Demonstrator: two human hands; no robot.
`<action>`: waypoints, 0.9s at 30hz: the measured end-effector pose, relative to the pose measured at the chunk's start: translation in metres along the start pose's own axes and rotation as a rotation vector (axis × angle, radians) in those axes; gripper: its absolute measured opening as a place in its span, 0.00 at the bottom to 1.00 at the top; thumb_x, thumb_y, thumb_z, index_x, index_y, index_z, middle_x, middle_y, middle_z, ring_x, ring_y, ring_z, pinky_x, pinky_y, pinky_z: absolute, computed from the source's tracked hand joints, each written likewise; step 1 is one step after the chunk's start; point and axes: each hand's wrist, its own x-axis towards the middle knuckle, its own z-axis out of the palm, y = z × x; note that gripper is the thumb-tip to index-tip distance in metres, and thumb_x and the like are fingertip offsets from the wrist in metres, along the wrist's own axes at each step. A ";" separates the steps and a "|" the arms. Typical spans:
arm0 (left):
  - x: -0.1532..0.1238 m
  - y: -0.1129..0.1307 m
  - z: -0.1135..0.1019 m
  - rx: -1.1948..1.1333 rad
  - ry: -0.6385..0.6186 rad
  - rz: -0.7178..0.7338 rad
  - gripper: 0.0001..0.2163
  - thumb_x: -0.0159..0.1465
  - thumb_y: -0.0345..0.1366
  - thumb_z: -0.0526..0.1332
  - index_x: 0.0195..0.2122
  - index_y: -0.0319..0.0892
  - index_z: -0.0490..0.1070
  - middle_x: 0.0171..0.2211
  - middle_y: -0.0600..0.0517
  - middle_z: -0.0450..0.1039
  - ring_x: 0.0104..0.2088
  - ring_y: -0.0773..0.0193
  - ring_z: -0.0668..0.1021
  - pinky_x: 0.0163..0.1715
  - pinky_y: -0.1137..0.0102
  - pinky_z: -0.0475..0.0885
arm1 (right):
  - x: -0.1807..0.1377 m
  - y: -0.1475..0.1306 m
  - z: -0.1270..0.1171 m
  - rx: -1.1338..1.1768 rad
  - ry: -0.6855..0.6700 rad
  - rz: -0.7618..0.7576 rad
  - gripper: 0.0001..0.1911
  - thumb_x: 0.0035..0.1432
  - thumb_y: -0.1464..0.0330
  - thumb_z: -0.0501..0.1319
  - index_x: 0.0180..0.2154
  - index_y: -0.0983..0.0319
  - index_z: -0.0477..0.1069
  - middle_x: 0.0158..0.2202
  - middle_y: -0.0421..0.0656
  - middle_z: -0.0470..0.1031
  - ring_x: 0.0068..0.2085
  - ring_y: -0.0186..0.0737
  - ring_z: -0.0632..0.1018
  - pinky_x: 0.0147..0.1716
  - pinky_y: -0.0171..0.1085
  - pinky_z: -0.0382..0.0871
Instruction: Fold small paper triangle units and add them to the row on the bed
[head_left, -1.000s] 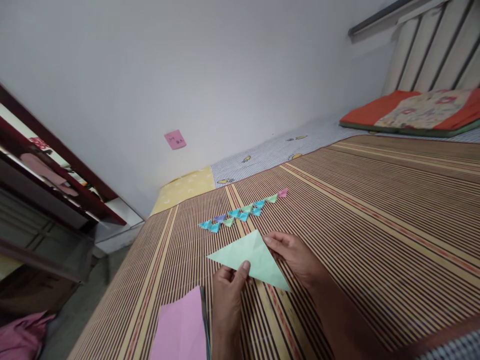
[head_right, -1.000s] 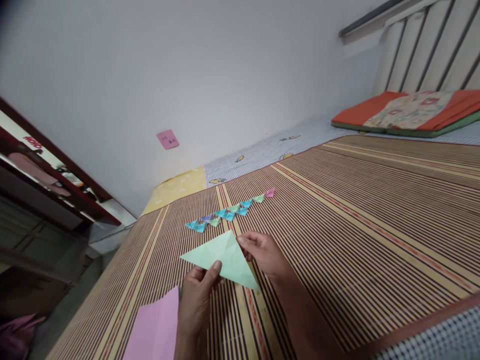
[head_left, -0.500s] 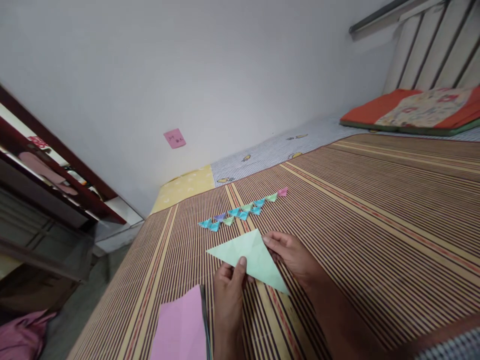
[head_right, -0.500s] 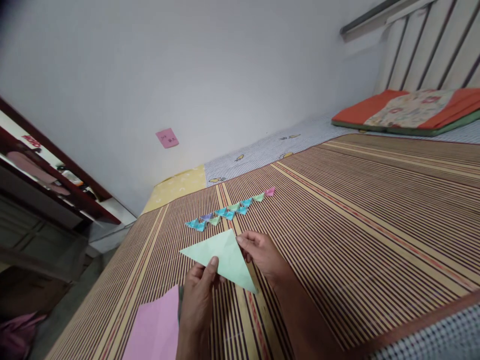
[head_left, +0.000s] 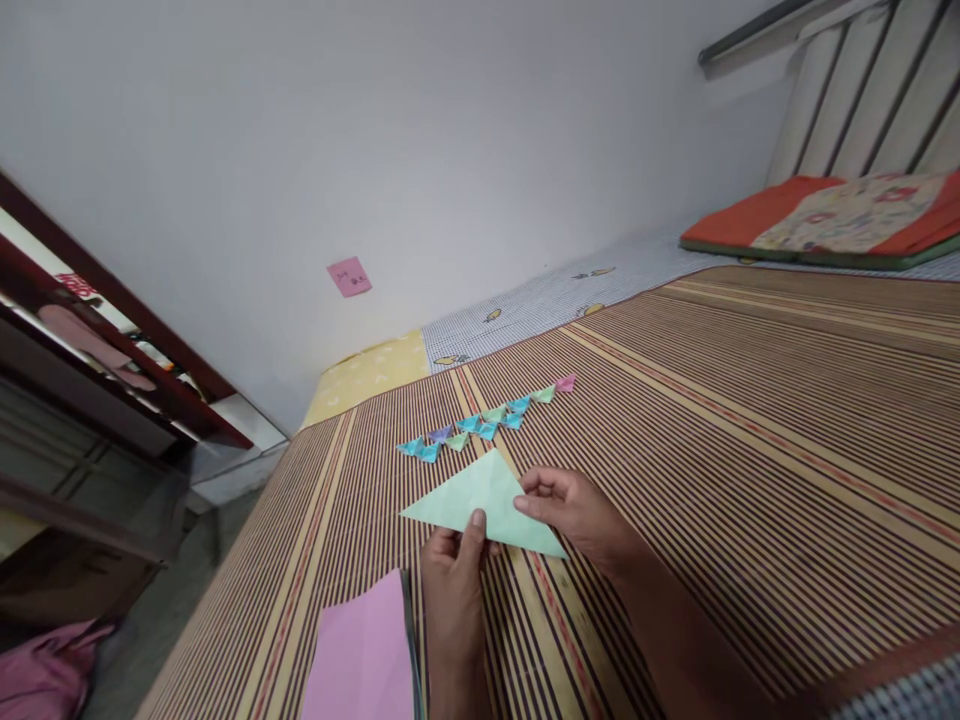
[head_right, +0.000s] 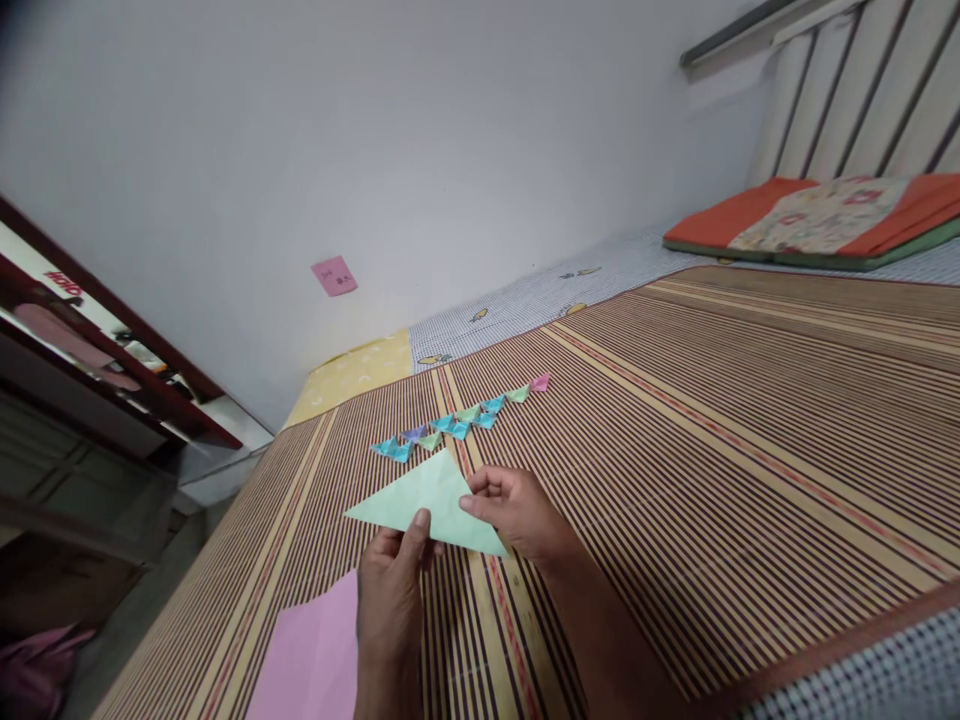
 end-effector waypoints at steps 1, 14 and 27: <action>0.000 -0.001 0.000 0.002 -0.003 0.000 0.11 0.52 0.40 0.74 0.31 0.39 0.78 0.21 0.55 0.73 0.23 0.67 0.71 0.26 0.72 0.67 | 0.000 0.000 0.000 0.002 0.007 -0.006 0.16 0.43 0.61 0.76 0.30 0.63 0.76 0.27 0.38 0.77 0.29 0.36 0.77 0.29 0.33 0.69; 0.006 -0.005 0.000 -0.206 0.012 -0.068 0.14 0.51 0.41 0.75 0.27 0.38 0.74 0.18 0.56 0.70 0.20 0.70 0.67 0.21 0.75 0.62 | 0.002 0.004 0.000 0.004 0.053 -0.012 0.15 0.43 0.63 0.76 0.31 0.63 0.75 0.27 0.37 0.77 0.28 0.34 0.76 0.28 0.32 0.67; 0.013 0.007 -0.026 -0.314 0.083 -0.006 0.22 0.53 0.54 0.71 0.38 0.41 0.77 0.35 0.48 0.78 0.33 0.61 0.78 0.27 0.71 0.69 | 0.000 0.003 -0.005 0.113 0.057 -0.015 0.17 0.45 0.61 0.76 0.32 0.62 0.75 0.26 0.35 0.74 0.27 0.31 0.73 0.28 0.31 0.66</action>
